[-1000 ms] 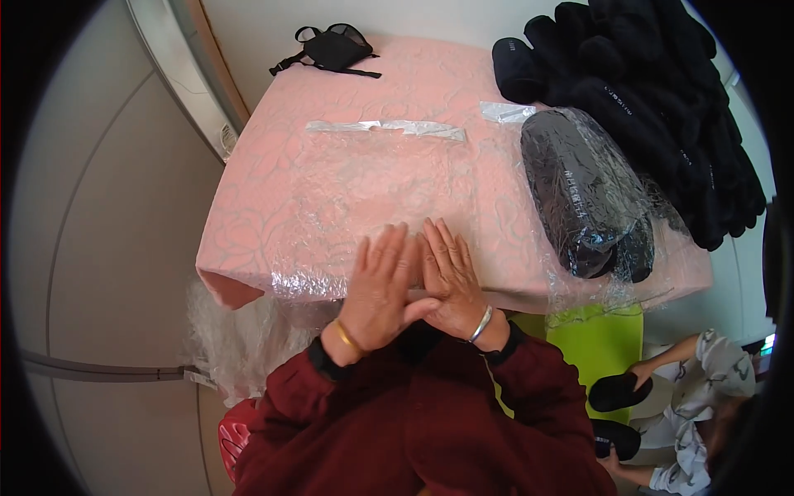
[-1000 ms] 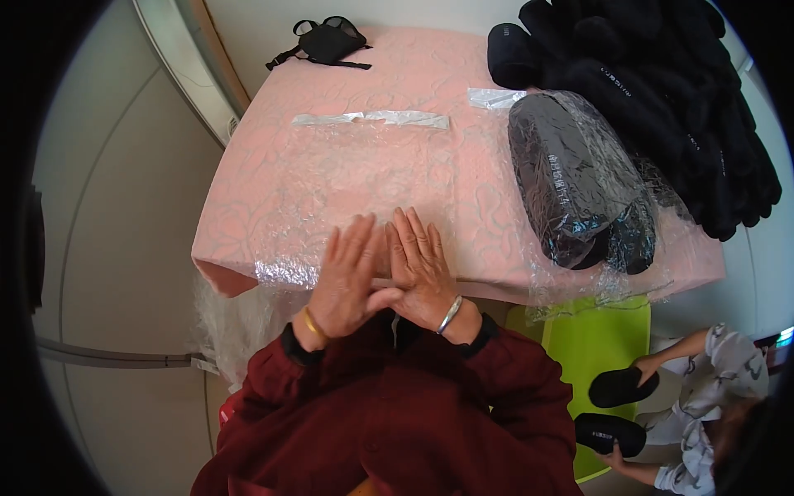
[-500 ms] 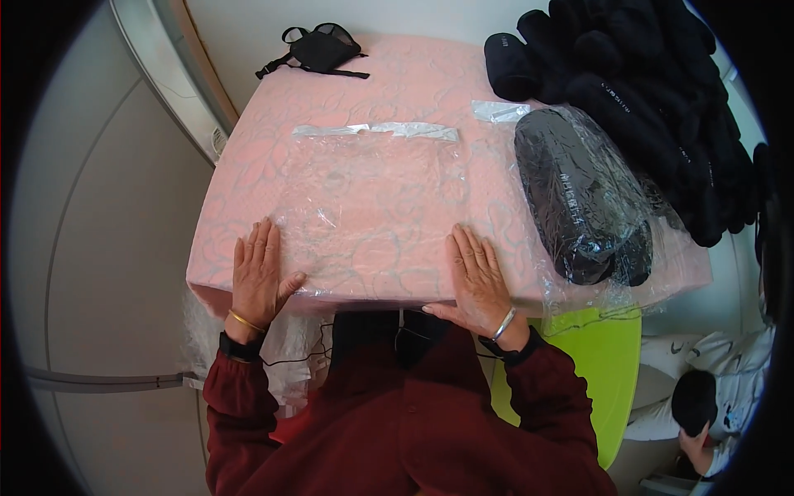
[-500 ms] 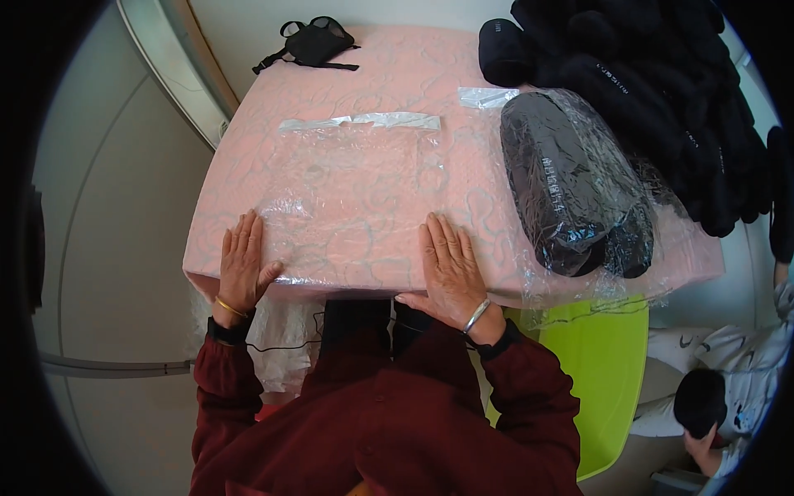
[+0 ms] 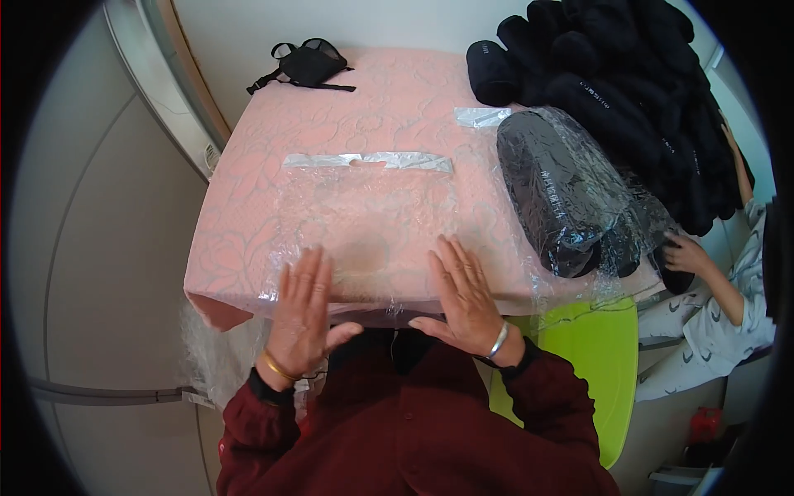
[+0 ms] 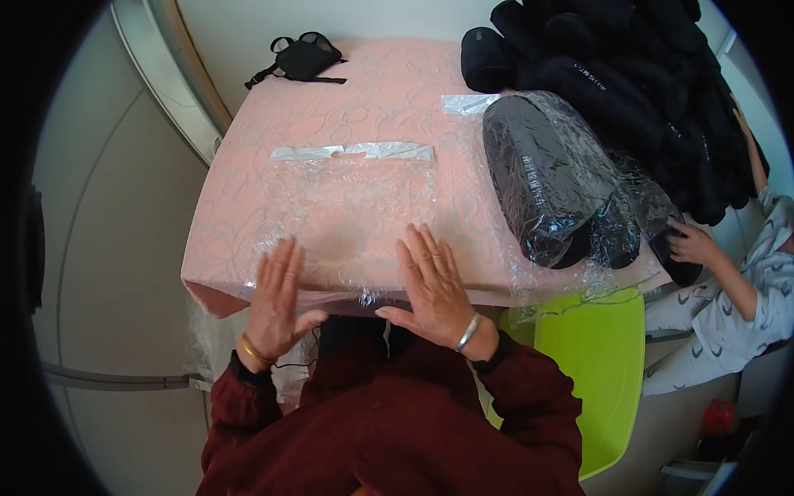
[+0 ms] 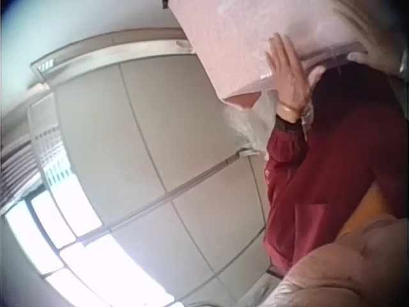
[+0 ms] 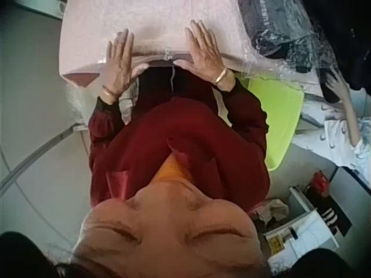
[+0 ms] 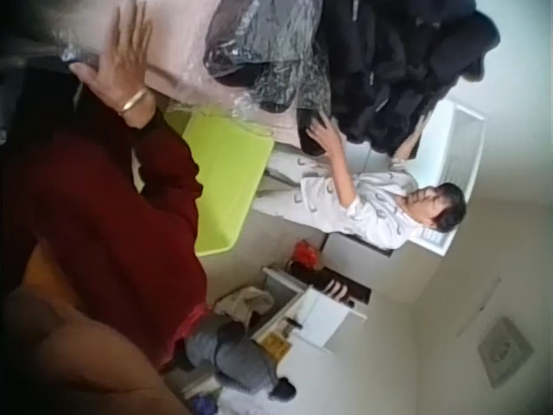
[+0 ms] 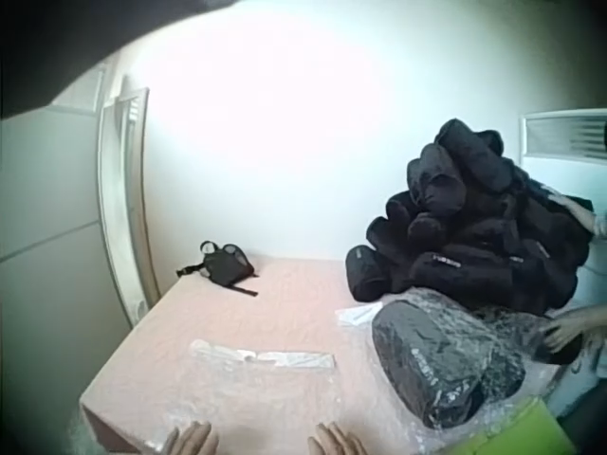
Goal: The person smooths out a plastic bag on a table, picks up a black cushion from a stack, and slides it into the bag. They then repeat the process by smoothing another plastic bag and inserting a second black cushion.
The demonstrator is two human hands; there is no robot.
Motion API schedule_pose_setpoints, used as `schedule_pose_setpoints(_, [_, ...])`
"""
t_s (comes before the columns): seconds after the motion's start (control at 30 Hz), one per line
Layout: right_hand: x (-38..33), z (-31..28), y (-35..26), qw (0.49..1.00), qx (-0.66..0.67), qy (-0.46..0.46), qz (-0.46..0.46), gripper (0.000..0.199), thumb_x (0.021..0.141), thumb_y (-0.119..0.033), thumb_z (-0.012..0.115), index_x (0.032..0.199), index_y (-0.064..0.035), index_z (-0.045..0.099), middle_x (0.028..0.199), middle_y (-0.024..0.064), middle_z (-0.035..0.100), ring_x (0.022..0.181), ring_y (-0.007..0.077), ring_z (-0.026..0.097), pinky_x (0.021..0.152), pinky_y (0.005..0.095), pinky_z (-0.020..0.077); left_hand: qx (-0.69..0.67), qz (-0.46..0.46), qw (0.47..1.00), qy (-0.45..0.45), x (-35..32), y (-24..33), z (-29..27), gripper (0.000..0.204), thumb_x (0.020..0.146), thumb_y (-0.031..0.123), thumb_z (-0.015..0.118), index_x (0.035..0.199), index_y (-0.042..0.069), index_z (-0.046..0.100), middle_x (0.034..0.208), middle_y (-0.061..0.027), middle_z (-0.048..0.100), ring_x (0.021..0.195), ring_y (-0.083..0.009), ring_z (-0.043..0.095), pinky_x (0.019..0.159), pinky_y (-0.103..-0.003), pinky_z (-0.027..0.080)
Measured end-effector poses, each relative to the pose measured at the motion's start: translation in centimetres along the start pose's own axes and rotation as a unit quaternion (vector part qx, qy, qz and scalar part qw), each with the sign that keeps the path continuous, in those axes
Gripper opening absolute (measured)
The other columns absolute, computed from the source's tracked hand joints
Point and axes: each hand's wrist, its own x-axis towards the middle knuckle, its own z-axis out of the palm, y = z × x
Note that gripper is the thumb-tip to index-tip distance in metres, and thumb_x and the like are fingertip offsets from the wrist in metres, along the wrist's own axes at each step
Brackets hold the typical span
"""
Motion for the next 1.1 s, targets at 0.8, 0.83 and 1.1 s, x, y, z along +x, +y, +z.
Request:
schedule_pose_setpoints(0.8, [-4.4, -0.8, 1.9, 0.997, -0.016, -0.074, 0.019, 0.094, 0.083, -0.05, 0.068, 0.146, 0.0085, 0.029, 0.154, 0.0265, 0.027, 0.146, 0.0399, 0.023, 0.117, 0.0533, 0.0195, 0.122, -0.054, 0.989, -0.061, -5.1, -7.1, -0.5, 0.102, 0.085, 0.073, 0.048, 0.147, -0.007, 0.03, 0.154, -0.026, 0.03, 0.144, -0.0413, 0.026, 0.117, -0.054, 0.018])
schedule_pose_setpoints(0.83, [-4.7, -1.0, 1.7, 0.996, -0.009, -0.091, 0.017, 0.093, 0.084, -0.049, 0.069, 0.146, 0.008, 0.03, 0.154, 0.0264, 0.028, 0.145, 0.0403, 0.023, 0.116, 0.0537, 0.0207, 0.124, -0.061, 0.988, -0.062, -5.2, -6.7, -0.9, 0.102, 0.085, 0.073, 0.048, 0.147, -0.007, 0.03, 0.154, -0.026, 0.03, 0.144, -0.0413, 0.026, 0.117, -0.054, 0.018])
schedule_pose_setpoints(1.1, [3.1, 0.4, 3.9, 1.0, -0.006, -0.012, -0.005, 0.09, 0.084, -0.046, 0.069, 0.146, 0.0059, 0.03, 0.156, 0.0253, 0.022, 0.147, 0.0418, 0.019, 0.112, 0.0623, 0.0203, 0.058, 0.117, 0.979, -0.155, 5.3, 2.4, -3.0, 0.109, 0.082, 0.075, 0.052, 0.144, -0.012, 0.03, 0.151, -0.0311, 0.031, 0.143, -0.043, 0.029, 0.115, -0.057, 0.023])
